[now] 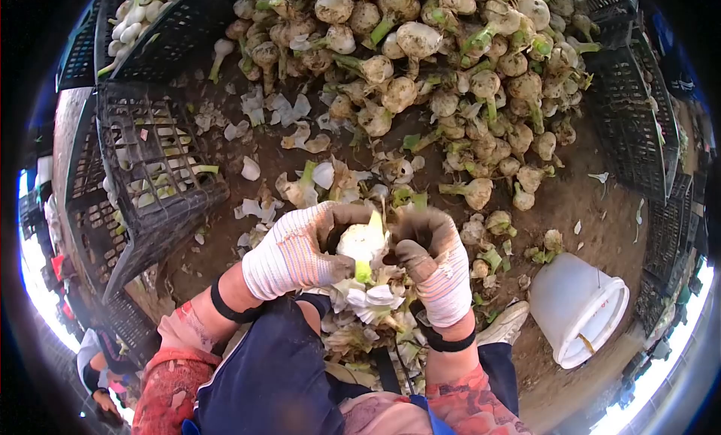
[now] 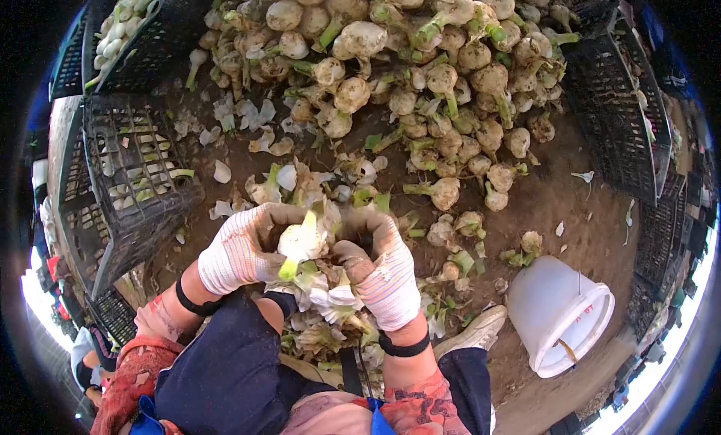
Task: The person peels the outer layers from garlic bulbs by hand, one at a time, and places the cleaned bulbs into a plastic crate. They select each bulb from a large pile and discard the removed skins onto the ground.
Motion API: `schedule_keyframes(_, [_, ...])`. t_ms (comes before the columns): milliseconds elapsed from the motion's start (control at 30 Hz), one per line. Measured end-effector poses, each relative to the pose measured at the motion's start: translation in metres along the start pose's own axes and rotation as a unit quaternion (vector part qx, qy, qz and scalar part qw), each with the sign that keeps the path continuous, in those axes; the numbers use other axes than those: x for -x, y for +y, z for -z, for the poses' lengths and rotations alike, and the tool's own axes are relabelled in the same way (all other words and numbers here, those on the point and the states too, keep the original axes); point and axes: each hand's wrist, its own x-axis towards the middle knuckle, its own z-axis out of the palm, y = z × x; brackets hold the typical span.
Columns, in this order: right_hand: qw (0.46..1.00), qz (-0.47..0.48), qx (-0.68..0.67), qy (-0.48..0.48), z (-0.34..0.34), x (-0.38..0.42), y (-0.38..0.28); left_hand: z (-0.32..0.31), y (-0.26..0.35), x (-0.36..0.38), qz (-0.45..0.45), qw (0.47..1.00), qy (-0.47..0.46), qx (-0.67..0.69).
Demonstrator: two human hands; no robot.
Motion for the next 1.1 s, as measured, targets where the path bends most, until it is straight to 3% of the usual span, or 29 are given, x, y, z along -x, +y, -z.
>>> schedule_keyframes(33, [0.999,-0.006,-0.049,0.004,-0.002,0.0,-0.005,-0.001,0.003,0.002,0.003,1.0,0.0,0.0])
schedule_keyframes(100, [0.997,-0.045,-0.063,-0.028,0.0,-0.001,-0.012,-0.007,0.018,0.004,-0.065,0.962,0.03,-0.264])
schedule_keyframes(167, [0.961,0.16,0.207,-0.084,-0.001,-0.003,-0.01,-0.004,0.004,0.003,-0.102,0.958,0.04,-0.265])
schedule_keyframes(233, [0.959,0.168,0.225,-0.05,-0.009,-0.001,-0.01,-0.003,0.005,0.006,-0.132,0.89,0.03,-0.436])
schedule_keyframes(300, [0.899,0.289,0.329,-0.009,-0.011,-0.001,-0.002,-0.004,0.002,0.007,-0.157,0.896,0.034,-0.414])
schedule_keyframes(367, [0.893,0.295,0.341,0.011,-0.019,-0.002,0.0,-0.007,0.01,0.01,0.007,0.947,0.021,-0.32])
schedule_keyframes(400, [0.956,0.176,0.229,0.062,-0.019,-0.004,0.012,-0.008,0.004,0.01,0.008,0.947,0.019,-0.32])
schedule_keyframes(433, [0.986,0.052,0.109,0.111,-0.021,-0.006,0.018,-0.008,-0.007,0.009,-0.01,0.984,0.004,-0.179])
schedule_keyframes(467, [0.984,0.041,0.08,0.154,-0.023,-0.014,0.02,-0.009,-0.012,0.008,-0.028,0.999,-0.011,-0.035])
schedule_keyframes(500, [0.958,0.102,0.192,0.186,-0.013,-0.026,0.033,-0.01,-0.009,0.009,-0.03,0.999,-0.013,-0.035])
schedule_keyframes(567, [0.988,-0.015,0.022,0.15,0.01,-0.042,0.077,-0.01,0.002,0.011,0.01,0.997,-0.068,0.036])
schedule_keyframes(600, [0.908,0.041,0.408,0.087,0.016,-0.041,0.073,-0.01,0.002,0.008,-0.004,0.999,-0.048,0.011])
schedule_keyframes(633, [0.908,0.041,0.408,0.086,0.012,-0.036,0.066,-0.008,-0.002,0.005,-0.003,0.999,-0.047,0.011])
schedule_keyframes(667, [0.98,0.007,0.194,0.051,0.006,-0.027,0.055,-0.006,-0.01,0.003,-0.004,0.999,-0.03,0.025])
schedule_keyframes(700, [0.999,-0.029,-0.03,0.015,0.001,-0.017,0.04,-0.005,-0.014,0.002,-0.005,0.999,-0.014,0.039])
schedule_keyframes(733, [0.989,-0.057,-0.136,-0.015,-0.004,-0.008,0.015,-0.006,-0.014,0.003,-0.016,1.0,0.0,0.018])
schedule_keyframes(767, [0.989,-0.056,-0.136,-0.015,-0.006,-0.002,0.01,-0.006,-0.011,0.001,-0.016,1.0,0.0,0.017])
schedule_keyframes(800, [0.985,-0.082,-0.149,-0.032,-0.009,0.006,0.007,-0.004,-0.006,-0.003,-0.118,0.976,0.012,-0.183])
schedule_keyframes(833, [0.98,-0.107,-0.162,-0.049,-0.013,0.01,0.006,-0.004,-0.001,-0.005,-0.215,0.902,0.024,-0.374])
schedule_keyframes(867, [0.985,-0.097,-0.14,-0.016,-0.016,0.009,0.011,-0.007,0.004,-0.006,-0.176,0.87,0.039,-0.458])
schedule_keyframes(967, [0.99,-0.064,-0.128,0.003,-0.018,0.009,0.009,-0.008,-0.003,0.002,-0.118,0.9,0.066,-0.416])
schedule_keyframes(1000, [0.992,-0.053,-0.115,0.01,-0.019,0.011,0.008,-0.003,-0.008,0.004,-0.196,0.877,0.061,-0.435])
schedule_keyframes(1100, [0.997,0.022,-0.075,0.011,-0.017,0.015,0.02,0.006,-0.006,0.001,-0.179,0.875,-0.004,-0.45])
